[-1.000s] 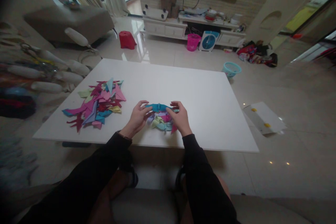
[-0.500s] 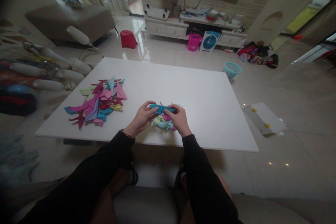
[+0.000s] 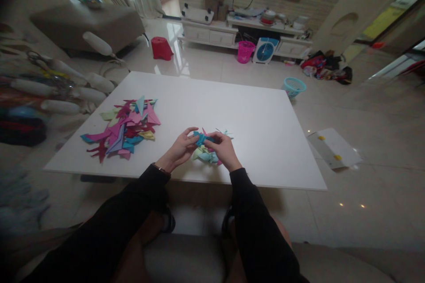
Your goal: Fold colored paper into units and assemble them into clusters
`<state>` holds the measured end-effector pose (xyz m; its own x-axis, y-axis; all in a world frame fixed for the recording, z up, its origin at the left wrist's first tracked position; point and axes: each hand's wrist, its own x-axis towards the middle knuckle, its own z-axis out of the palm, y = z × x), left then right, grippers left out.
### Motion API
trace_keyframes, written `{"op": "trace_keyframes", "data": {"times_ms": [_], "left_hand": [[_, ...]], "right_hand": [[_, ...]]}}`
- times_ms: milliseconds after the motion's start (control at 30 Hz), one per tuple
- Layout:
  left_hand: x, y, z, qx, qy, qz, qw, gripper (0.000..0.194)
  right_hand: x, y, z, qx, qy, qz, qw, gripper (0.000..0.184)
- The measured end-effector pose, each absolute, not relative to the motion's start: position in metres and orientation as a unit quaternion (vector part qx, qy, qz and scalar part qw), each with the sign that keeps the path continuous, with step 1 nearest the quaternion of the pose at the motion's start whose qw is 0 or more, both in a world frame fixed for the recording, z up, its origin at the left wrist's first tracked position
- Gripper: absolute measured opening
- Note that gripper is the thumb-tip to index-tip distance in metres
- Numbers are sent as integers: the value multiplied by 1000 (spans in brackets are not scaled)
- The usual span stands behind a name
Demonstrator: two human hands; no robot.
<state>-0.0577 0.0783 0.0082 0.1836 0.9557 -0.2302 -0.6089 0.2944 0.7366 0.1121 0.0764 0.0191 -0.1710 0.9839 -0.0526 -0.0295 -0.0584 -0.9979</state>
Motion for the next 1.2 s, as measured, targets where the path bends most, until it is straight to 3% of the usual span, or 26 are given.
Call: {"op": "trace_keyframes", "data": {"times_ms": [167, 267, 400, 833, 1200], "left_hand": [[-57, 81, 6, 225, 382, 597, 669, 57], [-57, 82, 6, 208, 396, 621, 644, 55], [-55, 82, 5, 203, 388, 632, 640, 55], [-50, 78, 0, 211, 372, 613, 664, 55], [-46, 77, -1, 222, 369, 625, 651, 51]], "right_hand": [[115, 76, 20, -551, -570, 356, 494, 40], [114, 73, 25, -569, -601, 261, 496, 30], [107, 68, 27, -512, -656, 297, 467, 19], [96, 64, 23, -489, -641, 340, 484, 30], [96, 66, 20, -519, -623, 313, 495, 15]]}}
